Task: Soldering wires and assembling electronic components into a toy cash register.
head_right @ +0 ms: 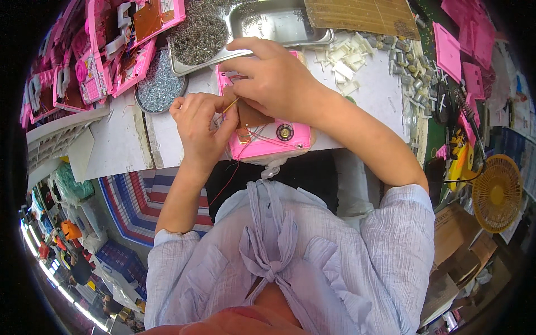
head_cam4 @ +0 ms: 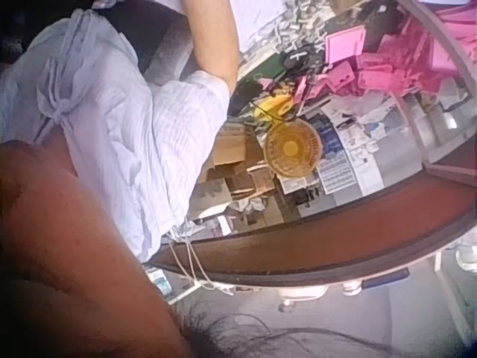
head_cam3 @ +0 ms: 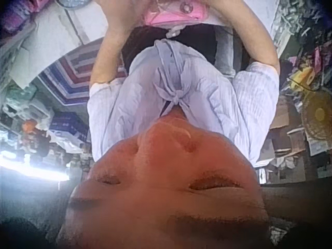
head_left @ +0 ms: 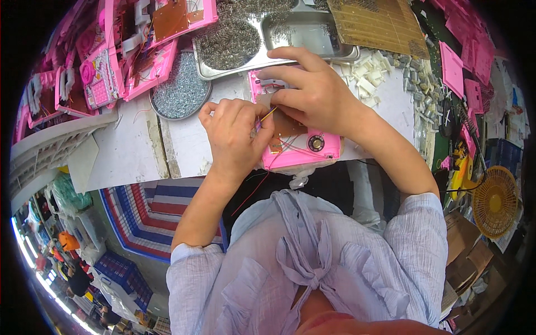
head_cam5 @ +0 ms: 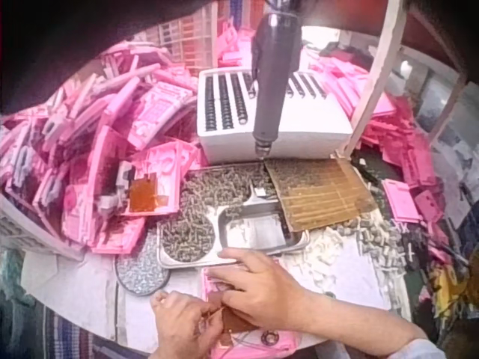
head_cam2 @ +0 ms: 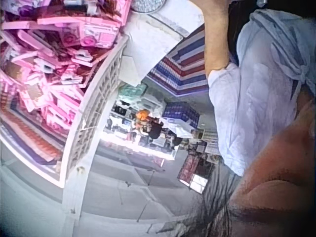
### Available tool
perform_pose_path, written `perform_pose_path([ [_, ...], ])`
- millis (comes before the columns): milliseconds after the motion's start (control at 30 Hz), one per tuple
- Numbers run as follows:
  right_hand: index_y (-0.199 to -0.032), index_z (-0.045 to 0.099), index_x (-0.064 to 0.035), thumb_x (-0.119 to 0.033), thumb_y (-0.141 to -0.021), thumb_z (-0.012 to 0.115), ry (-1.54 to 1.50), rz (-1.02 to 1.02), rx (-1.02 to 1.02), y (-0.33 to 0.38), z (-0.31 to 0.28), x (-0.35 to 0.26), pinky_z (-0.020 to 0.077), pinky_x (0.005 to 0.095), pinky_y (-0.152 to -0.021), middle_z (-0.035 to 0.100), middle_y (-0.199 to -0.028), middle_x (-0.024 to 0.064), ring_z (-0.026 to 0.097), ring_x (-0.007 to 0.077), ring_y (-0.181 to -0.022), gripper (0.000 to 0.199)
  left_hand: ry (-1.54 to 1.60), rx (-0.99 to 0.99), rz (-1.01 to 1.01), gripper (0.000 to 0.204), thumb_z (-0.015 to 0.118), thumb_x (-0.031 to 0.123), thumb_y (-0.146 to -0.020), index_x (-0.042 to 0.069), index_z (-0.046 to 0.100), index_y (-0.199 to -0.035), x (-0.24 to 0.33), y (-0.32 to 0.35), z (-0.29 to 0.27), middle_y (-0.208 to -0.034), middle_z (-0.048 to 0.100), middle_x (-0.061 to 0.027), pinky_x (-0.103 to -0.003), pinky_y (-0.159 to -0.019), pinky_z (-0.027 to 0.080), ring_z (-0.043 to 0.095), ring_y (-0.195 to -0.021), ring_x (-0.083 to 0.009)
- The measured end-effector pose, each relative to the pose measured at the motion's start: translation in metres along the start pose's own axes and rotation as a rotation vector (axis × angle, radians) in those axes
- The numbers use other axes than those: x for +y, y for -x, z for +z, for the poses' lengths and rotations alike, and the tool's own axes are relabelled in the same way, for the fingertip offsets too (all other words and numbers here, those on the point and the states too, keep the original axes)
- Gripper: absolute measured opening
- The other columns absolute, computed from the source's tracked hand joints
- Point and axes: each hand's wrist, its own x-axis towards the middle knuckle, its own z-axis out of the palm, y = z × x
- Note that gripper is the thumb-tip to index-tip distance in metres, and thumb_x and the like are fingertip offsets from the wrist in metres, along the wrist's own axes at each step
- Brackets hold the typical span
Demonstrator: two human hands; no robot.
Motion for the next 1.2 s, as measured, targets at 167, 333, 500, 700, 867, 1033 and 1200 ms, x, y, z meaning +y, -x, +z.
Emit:
perform_pose_path([
  [167,-0.086,0.076,-0.0097,-0.012,-0.072,0.079,-0.018,0.039,0.089,0.006,-0.004,0.000,0.0535,0.0440,-0.095,0.072,-0.116,0.0031,0.060,0.0329,-0.122,0.015,-0.028,-0.053,0.007,0.017,0.079,0.013,-0.078,0.012,0.068,-0.091,-0.008,0.000,-0.006,-0.085,0.064,-0.0006,-0.039,-0.086,0.034,0.059,-0.080,-0.0201],
  [333,-0.087,0.076,-0.0106,-0.009,-0.068,0.082,-0.069,0.097,0.142,0.027,-0.021,-0.005,0.0520,0.0434,-0.097,0.071,-0.119,0.0043,0.057,0.0339,-0.122,0.020,0.219,0.097,0.032,0.029,0.076,0.004,-0.081,0.007,0.070,-0.109,0.024,-0.016,-0.011,-0.097,0.067,-0.0072,-0.038,-0.076,0.049,0.063,-0.083,-0.0228],
  [500,-0.089,0.078,-0.0122,-0.009,-0.070,0.083,-0.186,0.283,0.291,0.048,-0.031,-0.009,0.0470,0.0437,-0.102,0.071,-0.124,0.0040,0.053,0.0325,-0.123,0.019,0.570,-0.224,-0.220,0.028,0.072,0.000,-0.086,0.002,0.070,-0.113,0.037,-0.033,0.011,-0.097,0.071,-0.0130,-0.031,-0.063,0.055,0.068,-0.073,-0.0233],
  [700,-0.090,0.078,-0.0109,-0.008,-0.072,0.084,-0.320,0.424,0.348,0.060,-0.027,-0.008,0.0422,0.0447,-0.108,0.072,-0.124,0.0069,0.053,0.0315,-0.126,0.019,0.579,-0.334,-0.262,0.012,0.072,0.003,-0.088,0.001,0.074,-0.100,0.037,-0.056,0.010,-0.080,0.068,-0.0099,-0.031,-0.063,0.054,0.067,-0.068,-0.0205],
  [867,-0.088,0.076,-0.0082,-0.007,-0.074,0.082,-0.218,0.512,0.340,0.072,-0.033,-0.019,0.0437,0.0430,-0.105,0.071,-0.125,0.0074,0.053,0.0310,-0.125,0.015,0.607,-0.357,-0.378,0.009,0.072,0.005,-0.089,0.000,0.072,-0.096,0.037,-0.052,0.017,-0.078,0.066,-0.0091,-0.032,-0.059,0.049,0.063,-0.064,-0.0201],
  [1033,-0.099,0.072,-0.0063,0.000,-0.079,0.076,0.172,0.735,0.630,0.154,-0.100,-0.045,0.0479,0.0398,-0.101,0.069,-0.121,0.0154,0.060,0.0282,-0.116,0.021,0.415,-0.227,-0.213,0.006,0.074,0.007,-0.086,0.004,0.070,-0.091,0.040,-0.047,0.016,-0.076,0.063,-0.0072,-0.035,-0.063,0.045,0.058,-0.065,-0.0223],
  [1200,-0.118,0.062,0.0014,-0.022,-0.103,0.064,-0.560,1.033,1.536,0.304,-0.206,-0.041,0.0486,0.0339,-0.077,0.064,-0.109,0.0114,0.056,0.0195,-0.088,0.028,0.249,-0.216,-0.005,0.008,0.077,0.012,-0.083,0.010,0.071,-0.088,0.041,-0.054,0.019,-0.079,0.063,-0.0035,-0.037,-0.079,0.039,0.058,-0.077,-0.0223],
])
